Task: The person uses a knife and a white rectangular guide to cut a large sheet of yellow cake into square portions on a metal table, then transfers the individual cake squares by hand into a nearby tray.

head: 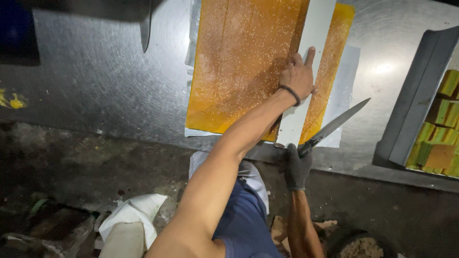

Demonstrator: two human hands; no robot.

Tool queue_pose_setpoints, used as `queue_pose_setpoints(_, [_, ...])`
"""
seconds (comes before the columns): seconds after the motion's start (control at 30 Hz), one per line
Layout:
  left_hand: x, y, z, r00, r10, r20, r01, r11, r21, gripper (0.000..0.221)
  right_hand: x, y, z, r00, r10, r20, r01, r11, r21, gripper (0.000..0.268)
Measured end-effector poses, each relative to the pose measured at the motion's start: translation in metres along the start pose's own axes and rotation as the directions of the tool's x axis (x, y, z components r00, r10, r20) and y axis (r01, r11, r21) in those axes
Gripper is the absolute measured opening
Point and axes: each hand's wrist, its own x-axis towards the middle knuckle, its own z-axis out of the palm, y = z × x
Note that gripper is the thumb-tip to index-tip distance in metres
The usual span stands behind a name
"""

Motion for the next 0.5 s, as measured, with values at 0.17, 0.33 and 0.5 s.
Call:
queue_pose_setpoints(0.17, [0.022, -0.007, 0.015, 0.997, 0.063, -0.046, -0.063, 0.998, 0.01, 0.133, -0.005, -0.033, 0.012, 0.996, 0.093, 0.0, -0.093, 0.992, 0.089, 0.018])
queue_pose_setpoints(0.33, [0.034, -0.016, 0.037, 0.995, 0.078, -0.061, -0.079, 0.997, -0.005, 0.1, -0.007, -0.034, 0.016, 0.996, 0.087, 0.006, -0.087, 0.993, 0.074, 0.022])
queue_pose_setpoints(0.5, [0.035, -0.016, 0.042, 0.996, 0.057, -0.071, -0.059, 0.998, -0.026, 0.078, -0.001, -0.011, 0.011, 0.999, 0.047, -0.014, -0.045, 0.993, 0.108, 0.021])
